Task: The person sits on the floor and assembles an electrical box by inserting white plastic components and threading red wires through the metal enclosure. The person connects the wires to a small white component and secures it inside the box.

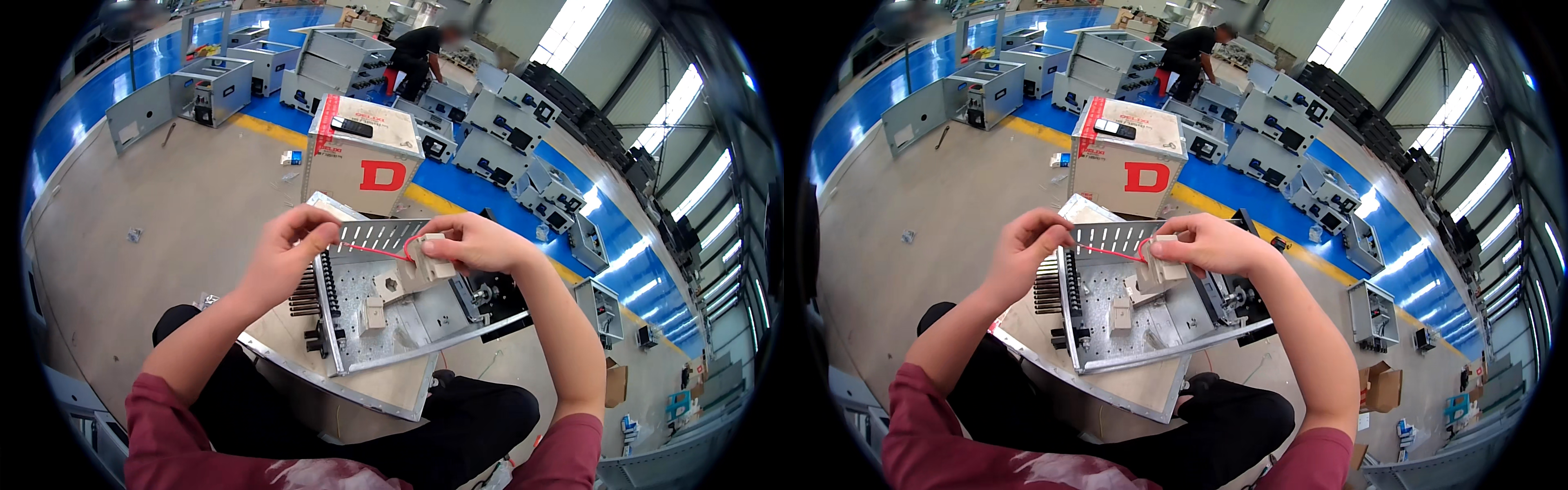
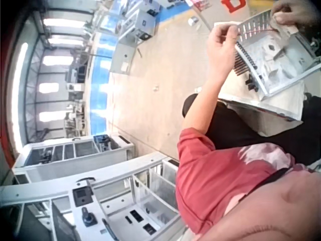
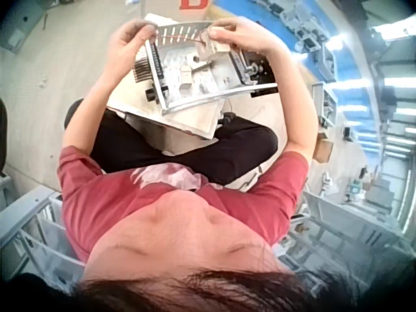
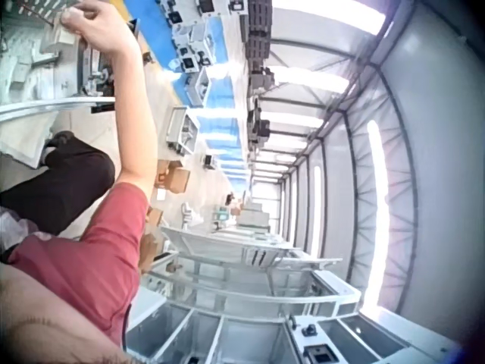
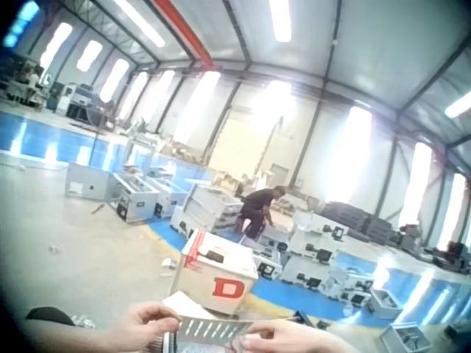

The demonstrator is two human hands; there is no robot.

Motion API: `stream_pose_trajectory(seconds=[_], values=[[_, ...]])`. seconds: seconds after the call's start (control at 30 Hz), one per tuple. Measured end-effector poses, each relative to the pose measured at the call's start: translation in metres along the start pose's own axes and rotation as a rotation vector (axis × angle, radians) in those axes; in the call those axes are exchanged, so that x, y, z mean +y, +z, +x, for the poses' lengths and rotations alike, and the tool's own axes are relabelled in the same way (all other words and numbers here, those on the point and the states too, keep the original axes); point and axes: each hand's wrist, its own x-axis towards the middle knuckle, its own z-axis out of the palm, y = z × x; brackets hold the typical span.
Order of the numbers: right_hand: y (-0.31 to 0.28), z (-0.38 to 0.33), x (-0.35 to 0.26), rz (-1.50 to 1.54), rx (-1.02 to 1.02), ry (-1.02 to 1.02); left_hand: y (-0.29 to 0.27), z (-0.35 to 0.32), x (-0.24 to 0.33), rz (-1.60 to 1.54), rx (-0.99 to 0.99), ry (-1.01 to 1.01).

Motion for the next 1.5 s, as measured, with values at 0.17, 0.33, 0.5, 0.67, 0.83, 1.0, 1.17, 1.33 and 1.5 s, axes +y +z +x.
stream_pose_trajectory(seconds=[0.17, 0.33, 0.5, 0.67, 0.83, 1.0, 1.17, 1.33, 1.5], values=[[0.002, 0.060, -0.012, -0.308, -0.092, 0.118, -0.016, 0.011, -0.014, 0.375, 0.031, 0.126], [0.027, 0.106, 0.016, -0.582, -0.070, -0.050, -0.019, 0.020, -0.016, 0.584, 0.002, 0.230], [0.049, 0.125, 0.020, -0.525, -0.085, -0.060, -0.017, 0.024, -0.011, 0.706, -0.036, 0.250], [0.067, 0.135, 0.031, -0.565, -0.091, -0.059, -0.011, 0.027, -0.013, 0.761, -0.099, 0.227], [0.070, 0.128, 0.022, -0.543, -0.046, -0.109, -0.007, 0.033, -0.018, 0.779, -0.127, 0.177], [0.106, 0.146, 0.076, -0.625, 0.096, -0.394, -0.003, 0.033, -0.022, 0.838, -0.184, 0.181], [0.094, 0.147, 0.071, -0.688, -0.022, -0.363, 0.006, 0.034, -0.024, 0.947, -0.237, 0.176], [0.030, 0.106, 0.035, -0.618, -0.178, -0.407, 0.007, 0.033, -0.023, 0.962, -0.280, 0.223], [-0.064, 0.083, 0.036, -0.562, -0.272, -0.072, 0.018, 0.038, 0.000, 1.054, -0.486, 0.155]])
